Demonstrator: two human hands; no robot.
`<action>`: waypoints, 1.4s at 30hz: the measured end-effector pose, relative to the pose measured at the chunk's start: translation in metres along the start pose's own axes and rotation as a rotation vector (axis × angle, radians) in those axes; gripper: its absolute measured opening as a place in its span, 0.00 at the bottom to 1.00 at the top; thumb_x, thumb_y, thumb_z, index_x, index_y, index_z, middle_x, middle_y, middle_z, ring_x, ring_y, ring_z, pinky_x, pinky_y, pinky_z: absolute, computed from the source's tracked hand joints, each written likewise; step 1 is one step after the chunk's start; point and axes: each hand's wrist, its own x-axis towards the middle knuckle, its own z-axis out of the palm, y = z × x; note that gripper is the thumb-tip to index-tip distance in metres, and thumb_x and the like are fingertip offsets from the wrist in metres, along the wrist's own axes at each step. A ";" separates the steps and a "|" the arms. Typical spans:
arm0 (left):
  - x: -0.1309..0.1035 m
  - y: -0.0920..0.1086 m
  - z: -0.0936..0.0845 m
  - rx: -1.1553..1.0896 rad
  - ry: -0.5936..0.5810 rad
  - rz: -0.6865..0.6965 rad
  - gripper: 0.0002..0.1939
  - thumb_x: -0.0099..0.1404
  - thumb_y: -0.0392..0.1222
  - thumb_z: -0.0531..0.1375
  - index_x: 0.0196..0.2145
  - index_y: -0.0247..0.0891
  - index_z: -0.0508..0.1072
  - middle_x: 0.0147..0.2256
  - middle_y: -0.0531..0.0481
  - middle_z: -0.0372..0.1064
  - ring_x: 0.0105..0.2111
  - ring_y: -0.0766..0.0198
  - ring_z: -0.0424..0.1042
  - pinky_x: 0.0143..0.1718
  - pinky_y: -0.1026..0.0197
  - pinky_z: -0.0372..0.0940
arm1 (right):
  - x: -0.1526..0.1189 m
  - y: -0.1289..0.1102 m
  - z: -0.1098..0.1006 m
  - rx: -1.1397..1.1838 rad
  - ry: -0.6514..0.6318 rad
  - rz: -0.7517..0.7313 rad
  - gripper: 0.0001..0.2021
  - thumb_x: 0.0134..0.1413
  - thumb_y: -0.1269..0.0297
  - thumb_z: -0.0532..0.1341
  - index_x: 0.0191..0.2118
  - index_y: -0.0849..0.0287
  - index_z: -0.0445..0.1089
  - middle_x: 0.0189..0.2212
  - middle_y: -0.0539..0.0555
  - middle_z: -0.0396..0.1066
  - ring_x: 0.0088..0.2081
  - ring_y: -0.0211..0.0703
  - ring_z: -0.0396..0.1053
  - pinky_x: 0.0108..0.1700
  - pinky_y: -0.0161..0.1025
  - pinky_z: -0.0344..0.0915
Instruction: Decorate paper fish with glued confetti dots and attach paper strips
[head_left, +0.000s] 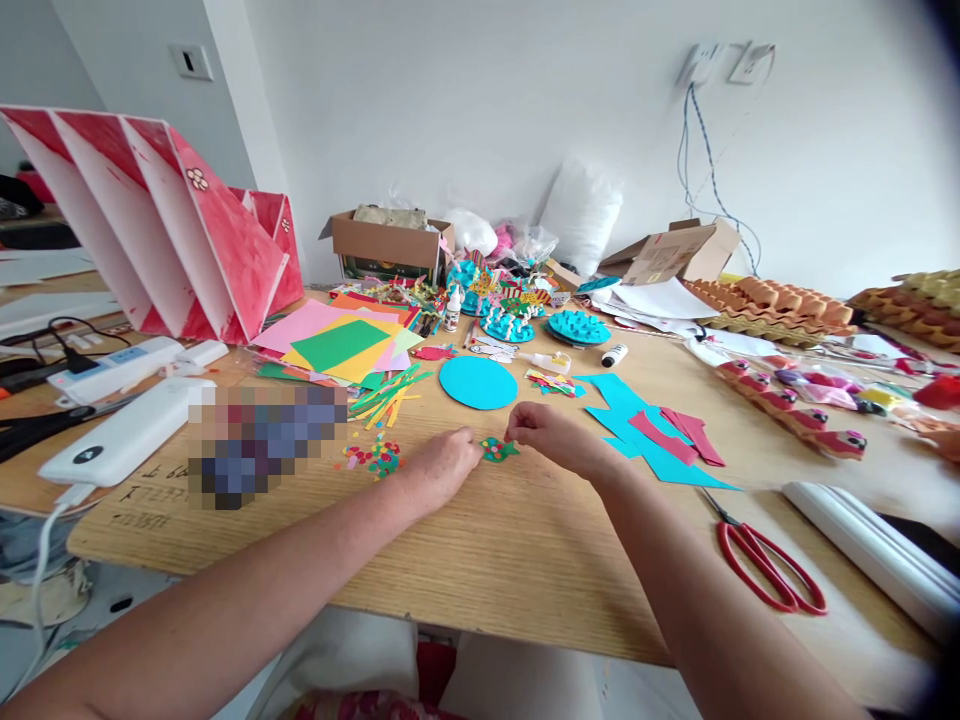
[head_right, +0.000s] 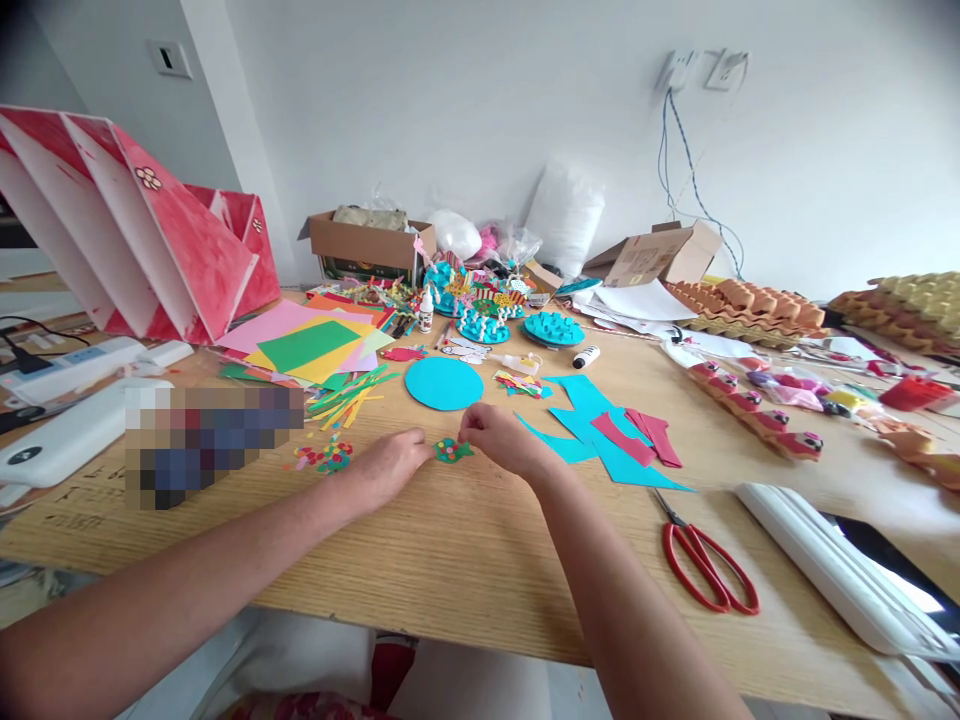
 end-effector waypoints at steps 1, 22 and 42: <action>0.000 0.000 0.000 -0.003 0.002 -0.002 0.16 0.61 0.29 0.44 0.37 0.32 0.70 0.34 0.44 0.64 0.32 0.61 0.65 0.34 0.62 0.58 | 0.002 0.000 0.002 -0.013 0.006 0.004 0.04 0.44 0.69 0.52 0.26 0.59 0.63 0.25 0.49 0.67 0.27 0.34 0.61 0.26 0.30 0.54; 0.000 0.000 0.001 -0.038 -0.005 -0.021 0.16 0.61 0.29 0.45 0.38 0.33 0.70 0.34 0.44 0.64 0.32 0.60 0.65 0.34 0.61 0.58 | 0.004 -0.006 0.004 -0.224 0.027 0.033 0.05 0.45 0.71 0.53 0.26 0.59 0.65 0.26 0.51 0.67 0.27 0.35 0.60 0.26 0.30 0.51; 0.002 -0.005 0.006 -0.078 0.024 -0.020 0.15 0.61 0.30 0.45 0.35 0.33 0.70 0.33 0.45 0.64 0.32 0.61 0.66 0.34 0.61 0.59 | 0.004 0.000 0.006 -0.224 -0.068 0.075 0.03 0.42 0.71 0.56 0.25 0.60 0.67 0.28 0.53 0.67 0.29 0.38 0.62 0.25 0.31 0.53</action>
